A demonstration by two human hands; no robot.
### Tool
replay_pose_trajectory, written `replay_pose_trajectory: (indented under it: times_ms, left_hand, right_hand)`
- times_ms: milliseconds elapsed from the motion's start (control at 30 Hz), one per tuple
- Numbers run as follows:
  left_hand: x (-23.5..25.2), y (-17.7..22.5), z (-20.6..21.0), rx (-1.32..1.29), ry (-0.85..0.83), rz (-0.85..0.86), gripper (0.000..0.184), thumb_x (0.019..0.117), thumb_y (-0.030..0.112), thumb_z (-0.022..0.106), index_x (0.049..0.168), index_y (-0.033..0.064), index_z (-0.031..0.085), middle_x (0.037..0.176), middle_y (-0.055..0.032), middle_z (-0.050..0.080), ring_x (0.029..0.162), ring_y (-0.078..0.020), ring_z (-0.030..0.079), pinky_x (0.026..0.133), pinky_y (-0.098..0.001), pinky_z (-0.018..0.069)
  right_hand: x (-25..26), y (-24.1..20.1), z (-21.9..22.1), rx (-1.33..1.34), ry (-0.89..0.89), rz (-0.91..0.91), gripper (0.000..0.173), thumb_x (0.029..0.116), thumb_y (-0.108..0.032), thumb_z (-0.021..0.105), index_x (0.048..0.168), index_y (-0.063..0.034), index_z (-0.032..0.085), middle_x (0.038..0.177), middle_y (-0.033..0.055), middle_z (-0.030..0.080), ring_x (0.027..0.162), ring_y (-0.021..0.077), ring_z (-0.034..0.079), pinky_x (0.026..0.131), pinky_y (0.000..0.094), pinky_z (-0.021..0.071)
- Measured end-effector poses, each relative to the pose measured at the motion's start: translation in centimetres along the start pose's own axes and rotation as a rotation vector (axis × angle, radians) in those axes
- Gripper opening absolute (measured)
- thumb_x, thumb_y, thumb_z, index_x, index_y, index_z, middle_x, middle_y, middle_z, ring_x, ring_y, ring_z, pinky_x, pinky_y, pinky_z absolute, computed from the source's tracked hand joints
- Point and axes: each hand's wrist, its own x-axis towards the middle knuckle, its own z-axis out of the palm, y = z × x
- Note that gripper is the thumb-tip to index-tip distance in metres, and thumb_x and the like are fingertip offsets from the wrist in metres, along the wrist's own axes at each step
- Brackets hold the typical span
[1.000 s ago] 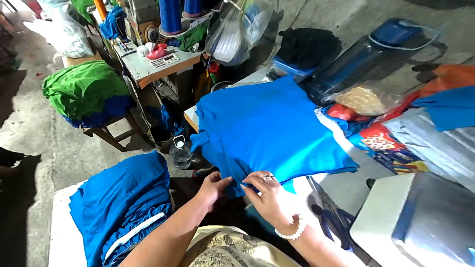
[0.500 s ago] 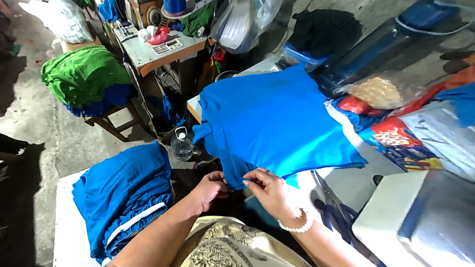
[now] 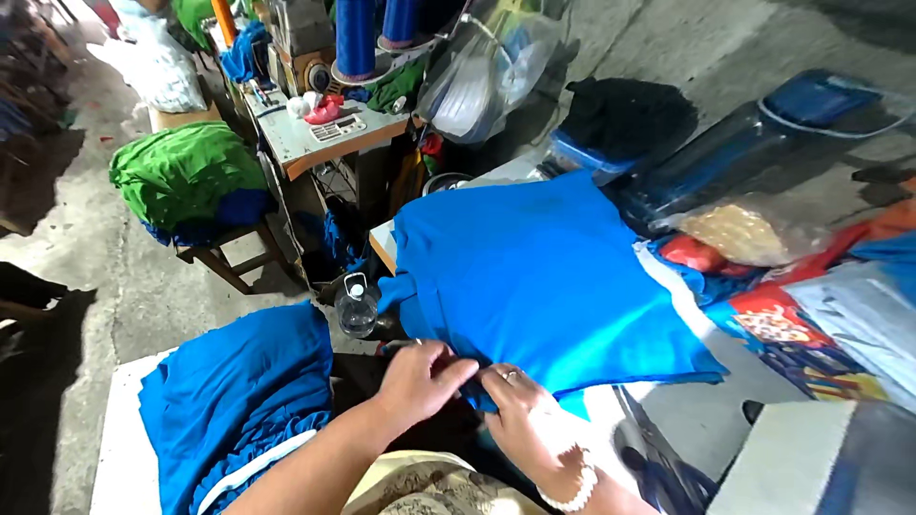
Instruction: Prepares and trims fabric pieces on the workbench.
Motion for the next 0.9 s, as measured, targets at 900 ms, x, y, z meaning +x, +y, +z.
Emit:
replay_pose_trajectory:
  times_ms: [900]
  left_hand:
    - [23.4,-0.4,-13.5,0.332,0.154,-0.245,0.029,0.1009,0.019,0.062,0.122,0.0001,0.067,0.125,-0.0242,0.065,0.122,-0.0401,0.059,0.102,-0.0617,0.0447]
  right_hand:
    - [0.8,0.8,0.5,-0.044,-0.093,0.093,0.013,0.0836,-0.015,0.062,0.077,-0.0048,0.069,0.082,0.0149,0.070,0.077,0.0318,0.072,0.062,0.0428,0.0595]
